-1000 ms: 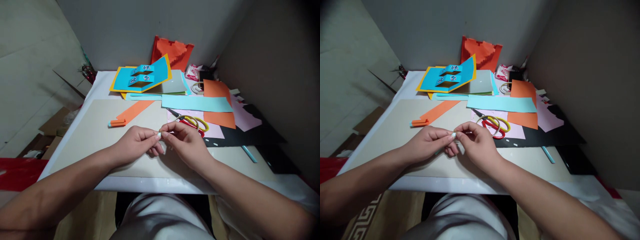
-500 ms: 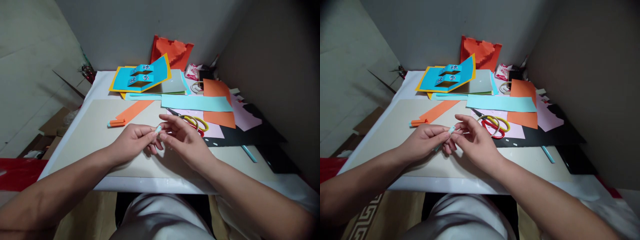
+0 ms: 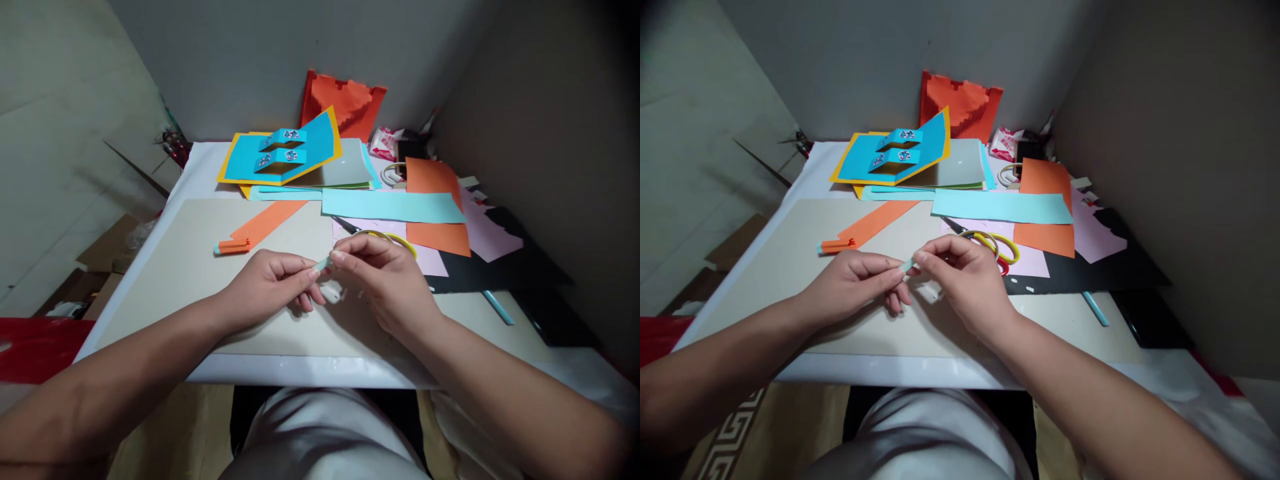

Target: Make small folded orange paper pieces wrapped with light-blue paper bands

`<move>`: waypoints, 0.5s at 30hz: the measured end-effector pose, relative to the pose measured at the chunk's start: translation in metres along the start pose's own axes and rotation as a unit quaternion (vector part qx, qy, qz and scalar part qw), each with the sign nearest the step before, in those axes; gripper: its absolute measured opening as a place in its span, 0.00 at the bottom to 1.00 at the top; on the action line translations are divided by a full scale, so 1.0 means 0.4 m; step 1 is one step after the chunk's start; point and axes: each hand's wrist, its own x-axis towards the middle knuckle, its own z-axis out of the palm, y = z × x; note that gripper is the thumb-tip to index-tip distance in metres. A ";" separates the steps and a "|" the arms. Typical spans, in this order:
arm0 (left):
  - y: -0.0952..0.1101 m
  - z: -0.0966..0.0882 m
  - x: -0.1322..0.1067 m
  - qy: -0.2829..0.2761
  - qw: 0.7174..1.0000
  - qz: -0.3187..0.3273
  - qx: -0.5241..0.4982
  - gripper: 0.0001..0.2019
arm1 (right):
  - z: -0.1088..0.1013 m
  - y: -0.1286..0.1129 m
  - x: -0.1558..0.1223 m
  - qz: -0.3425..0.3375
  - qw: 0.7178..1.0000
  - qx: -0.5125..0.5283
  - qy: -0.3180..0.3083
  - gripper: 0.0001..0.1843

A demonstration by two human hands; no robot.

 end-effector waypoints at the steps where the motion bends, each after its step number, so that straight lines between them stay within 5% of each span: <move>1: -0.001 0.000 0.000 0.005 1.000 -0.005 -0.005 0.14 | -0.003 -0.002 0.003 -0.005 1.000 0.004 0.013 0.05; 7: -0.004 -0.008 0.001 0.031 0.999 -0.005 -0.023 0.12 | -0.019 -0.009 0.020 -0.013 0.998 0.025 0.057 0.06; 15: 0.006 -0.003 -0.001 0.045 0.999 0.004 -0.019 0.12 | -0.008 -0.015 0.007 0.026 0.999 0.032 -0.006 0.18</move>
